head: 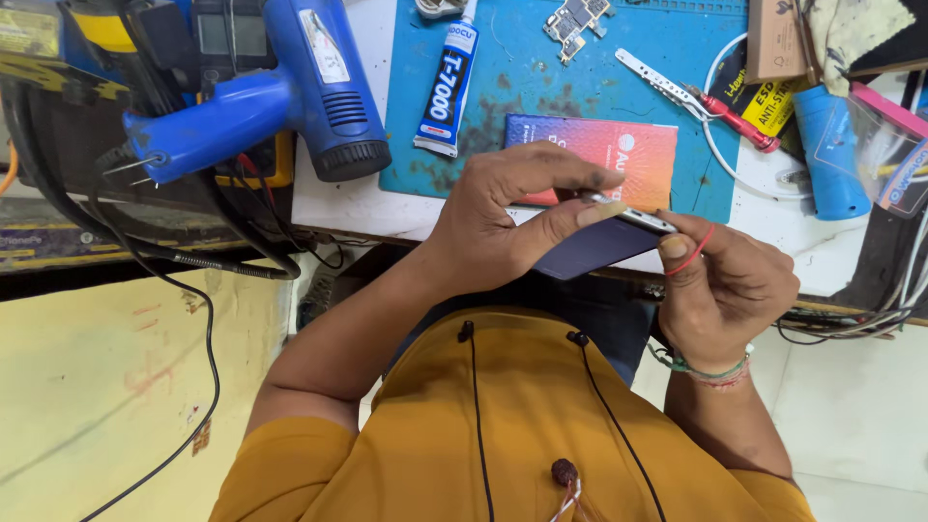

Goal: The person cleans the rear of a smartphone with a cloth, applies adhesive from a tube to the phone's internal edges, and wraps a rubber band around the device.

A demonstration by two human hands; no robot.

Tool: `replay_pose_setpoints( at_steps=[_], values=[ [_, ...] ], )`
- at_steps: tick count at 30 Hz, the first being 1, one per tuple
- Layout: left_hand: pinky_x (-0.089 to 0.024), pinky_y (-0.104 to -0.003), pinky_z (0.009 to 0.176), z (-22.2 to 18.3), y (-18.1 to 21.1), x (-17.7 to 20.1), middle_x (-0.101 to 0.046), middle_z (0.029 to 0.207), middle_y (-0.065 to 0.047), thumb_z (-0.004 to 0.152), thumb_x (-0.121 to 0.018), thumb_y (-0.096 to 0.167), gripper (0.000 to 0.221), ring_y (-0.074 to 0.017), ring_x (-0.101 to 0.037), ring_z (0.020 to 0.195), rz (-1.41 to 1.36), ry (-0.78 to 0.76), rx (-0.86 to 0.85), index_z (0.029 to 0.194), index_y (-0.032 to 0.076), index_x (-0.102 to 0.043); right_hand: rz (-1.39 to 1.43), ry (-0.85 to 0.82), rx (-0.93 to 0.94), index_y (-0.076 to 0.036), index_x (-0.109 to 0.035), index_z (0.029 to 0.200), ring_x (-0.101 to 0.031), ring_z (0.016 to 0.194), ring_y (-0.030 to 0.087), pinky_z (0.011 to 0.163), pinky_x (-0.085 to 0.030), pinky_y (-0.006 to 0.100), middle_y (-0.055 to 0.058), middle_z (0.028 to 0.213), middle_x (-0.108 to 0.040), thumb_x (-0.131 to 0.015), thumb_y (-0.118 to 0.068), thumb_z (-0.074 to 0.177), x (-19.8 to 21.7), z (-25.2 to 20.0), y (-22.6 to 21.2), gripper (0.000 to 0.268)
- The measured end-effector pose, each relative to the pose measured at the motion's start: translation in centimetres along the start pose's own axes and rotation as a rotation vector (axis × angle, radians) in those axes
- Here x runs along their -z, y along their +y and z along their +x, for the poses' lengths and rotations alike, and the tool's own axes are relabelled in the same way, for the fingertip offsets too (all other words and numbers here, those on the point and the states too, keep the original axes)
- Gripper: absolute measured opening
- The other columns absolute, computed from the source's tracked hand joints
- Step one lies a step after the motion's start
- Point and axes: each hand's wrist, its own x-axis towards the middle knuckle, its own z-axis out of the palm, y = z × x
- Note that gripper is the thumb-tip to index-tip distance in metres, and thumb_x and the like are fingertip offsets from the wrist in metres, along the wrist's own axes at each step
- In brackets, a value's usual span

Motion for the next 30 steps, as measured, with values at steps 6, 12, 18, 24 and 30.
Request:
replay_pose_setpoints(
  at_steps=[6,12,18,24,30],
  values=[
    [-0.059,-0.029,0.088,-0.2,0.3,0.5,-0.078,0.107,-0.007,0.094,-0.078,0.007,0.022,-0.0168,-0.075,0.096,0.126,-0.035,-0.044,0.116,0.007,-0.076,-0.020,-0.039,-0.020,0.004,-0.077,0.112,-0.061,0.069,0.008,0.067,-0.045,0.019,0.008,0.083,-0.072,-0.079,-0.017,0.109,0.1,0.1,-0.9,0.022],
    [-0.056,-0.032,0.085,-0.8,1.1,0.3,-0.078,0.103,-0.006,0.092,-0.078,0.007,0.018,-0.0200,-0.075,0.094,0.219,0.042,-0.064,0.110,0.007,-0.076,-0.007,-0.037,-0.005,0.003,-0.077,0.112,-0.061,0.069,0.008,0.066,-0.045,0.019,0.007,0.082,-0.071,-0.077,-0.022,0.110,-0.5,0.7,-2.0,0.026],
    [-0.054,-0.029,0.081,-1.4,1.4,0.0,-0.078,0.099,-0.004,0.093,-0.080,0.009,0.016,-0.0178,-0.076,0.091,0.238,0.110,-0.064,0.108,0.009,-0.076,0.035,-0.042,-0.066,0.003,-0.077,0.112,-0.058,0.066,0.007,0.062,-0.042,0.018,0.006,0.083,-0.069,-0.078,-0.023,0.103,-0.7,1.1,-3.0,0.028],
    [-0.053,-0.028,0.081,-1.6,1.6,-0.2,-0.078,0.099,-0.003,0.093,-0.080,0.011,0.014,-0.0148,-0.075,0.088,0.245,0.106,-0.069,0.107,0.010,-0.077,0.044,-0.071,-0.041,0.004,-0.077,0.109,-0.064,0.069,0.008,0.065,-0.046,0.018,0.008,0.082,-0.072,-0.082,-0.016,0.107,-0.6,0.7,-2.5,0.021],
    [-0.056,-0.027,0.086,-1.6,1.0,-0.7,-0.073,0.105,0.001,0.094,-0.081,0.015,0.028,-0.0057,-0.067,0.094,-0.155,0.069,0.089,0.117,0.004,-0.070,0.074,0.009,-0.055,0.005,-0.077,0.108,-0.063,0.068,0.008,0.066,-0.046,0.019,0.008,0.081,-0.072,-0.081,-0.015,0.107,-0.9,-0.2,-1.6,0.020]
  ],
)
